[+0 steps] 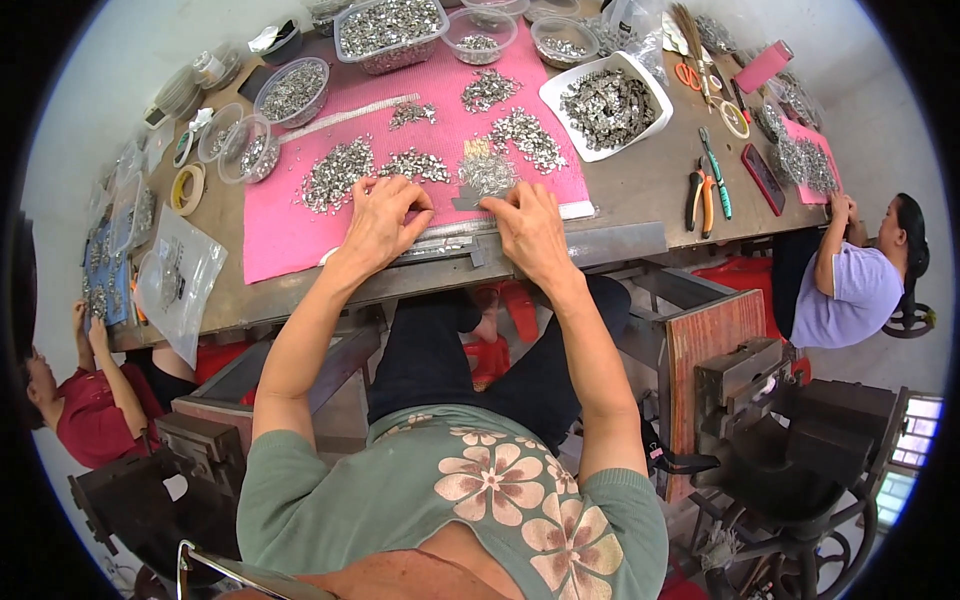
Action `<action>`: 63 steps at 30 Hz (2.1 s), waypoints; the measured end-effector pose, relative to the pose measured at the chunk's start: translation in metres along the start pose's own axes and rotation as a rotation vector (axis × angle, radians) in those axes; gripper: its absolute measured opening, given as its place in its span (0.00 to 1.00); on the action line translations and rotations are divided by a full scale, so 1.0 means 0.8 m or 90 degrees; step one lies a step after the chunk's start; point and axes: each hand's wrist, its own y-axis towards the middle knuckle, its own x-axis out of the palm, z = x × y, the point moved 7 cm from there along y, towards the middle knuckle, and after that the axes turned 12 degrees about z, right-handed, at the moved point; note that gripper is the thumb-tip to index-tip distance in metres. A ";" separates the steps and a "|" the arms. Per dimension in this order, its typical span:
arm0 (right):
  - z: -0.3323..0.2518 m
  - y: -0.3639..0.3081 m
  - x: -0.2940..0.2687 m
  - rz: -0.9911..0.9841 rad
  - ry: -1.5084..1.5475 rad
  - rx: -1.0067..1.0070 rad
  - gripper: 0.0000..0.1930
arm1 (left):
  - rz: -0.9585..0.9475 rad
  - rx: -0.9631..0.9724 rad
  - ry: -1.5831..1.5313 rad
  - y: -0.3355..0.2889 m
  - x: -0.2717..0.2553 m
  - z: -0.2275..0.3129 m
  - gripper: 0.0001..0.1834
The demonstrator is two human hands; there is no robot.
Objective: The person assembles and forms small decorative metal pieces and metal strips by hand and with a manual press on a workbench, using pliers to manipulate the parts.
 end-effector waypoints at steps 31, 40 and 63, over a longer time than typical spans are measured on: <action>-0.021 0.014 0.023 0.028 -0.058 0.028 0.05 | 0.031 0.031 0.050 -0.001 0.003 0.008 0.05; -0.073 -0.004 0.010 -0.017 0.231 0.021 0.06 | 0.050 0.086 0.091 0.004 0.013 0.007 0.05; -0.095 -0.004 0.003 -0.020 0.094 -0.111 0.06 | 0.061 -0.168 -0.211 -0.030 -0.025 0.003 0.01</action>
